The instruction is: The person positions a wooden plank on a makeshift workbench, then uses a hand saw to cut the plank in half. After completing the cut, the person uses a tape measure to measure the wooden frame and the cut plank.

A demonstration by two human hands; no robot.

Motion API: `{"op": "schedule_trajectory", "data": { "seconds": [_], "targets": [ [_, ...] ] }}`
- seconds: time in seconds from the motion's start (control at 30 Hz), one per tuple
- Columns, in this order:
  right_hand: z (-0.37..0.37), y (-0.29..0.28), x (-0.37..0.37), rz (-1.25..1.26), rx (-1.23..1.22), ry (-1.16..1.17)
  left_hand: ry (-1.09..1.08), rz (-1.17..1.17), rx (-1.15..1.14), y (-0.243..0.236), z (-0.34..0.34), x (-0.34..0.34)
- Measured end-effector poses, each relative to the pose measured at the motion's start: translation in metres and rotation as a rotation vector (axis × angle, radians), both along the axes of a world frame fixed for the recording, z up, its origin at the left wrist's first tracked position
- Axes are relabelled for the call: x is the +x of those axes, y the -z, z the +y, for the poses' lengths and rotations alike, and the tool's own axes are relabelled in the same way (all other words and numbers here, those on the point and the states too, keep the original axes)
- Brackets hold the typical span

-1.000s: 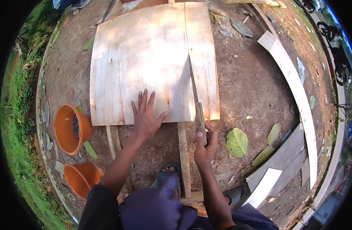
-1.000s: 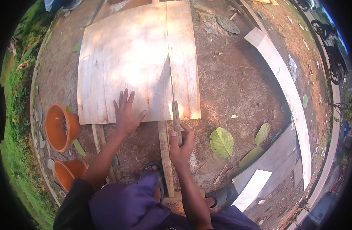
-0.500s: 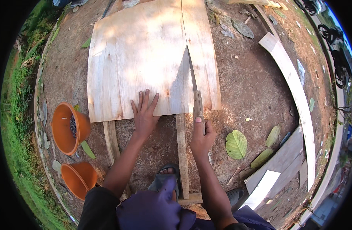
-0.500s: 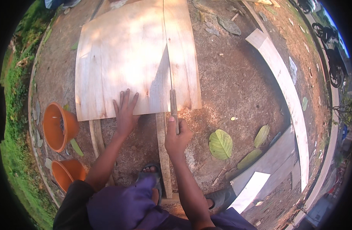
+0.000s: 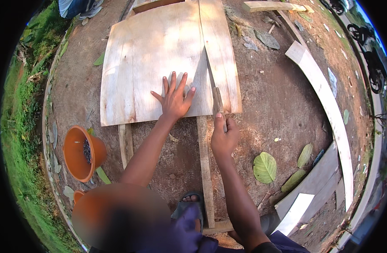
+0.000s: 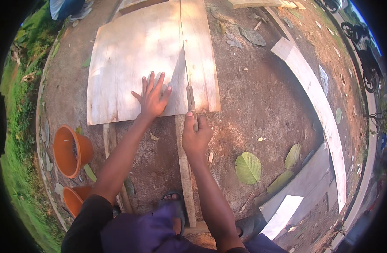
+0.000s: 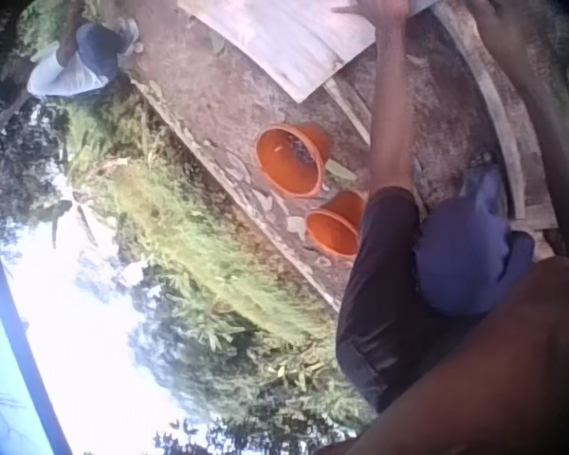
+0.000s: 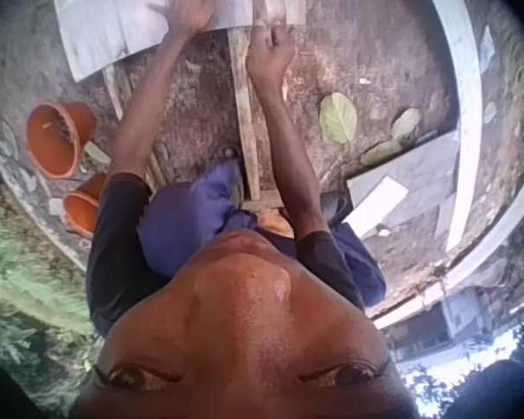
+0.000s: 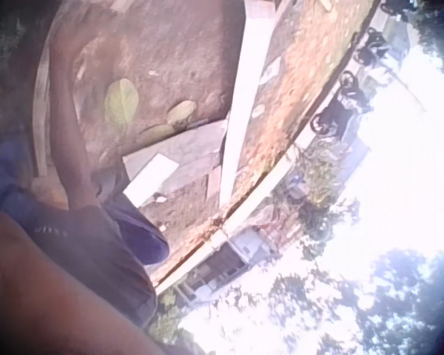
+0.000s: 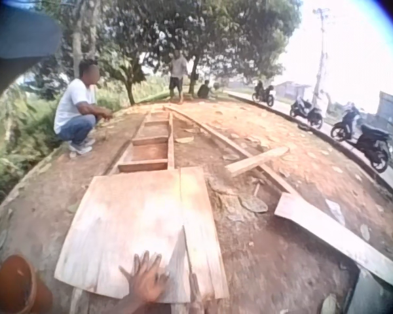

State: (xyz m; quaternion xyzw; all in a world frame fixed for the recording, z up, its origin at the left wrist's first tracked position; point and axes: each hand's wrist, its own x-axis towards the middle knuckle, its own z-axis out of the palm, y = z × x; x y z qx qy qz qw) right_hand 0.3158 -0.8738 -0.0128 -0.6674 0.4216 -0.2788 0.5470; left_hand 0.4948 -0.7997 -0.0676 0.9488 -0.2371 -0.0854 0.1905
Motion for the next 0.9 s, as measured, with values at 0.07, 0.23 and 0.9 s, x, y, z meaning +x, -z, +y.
{"op": "schedule_trajectory", "data": {
  "seconds": [0.07, 0.23, 0.9],
  "targets": [
    [0.001, 0.0, 0.001, 0.017, 0.005, -0.027, -0.058, -0.072, 0.104, 0.007, -0.014, -0.002],
    [0.01, -0.012, -0.014, 0.025, 0.036, -0.004, -0.078, -0.213, 0.153, 0.02, -0.024, -0.005],
    [0.065, -0.085, -0.117, 0.209, 0.204, -0.039, -0.07, -0.268, 0.131, 0.04, -0.019, 0.001]
  ]
}}
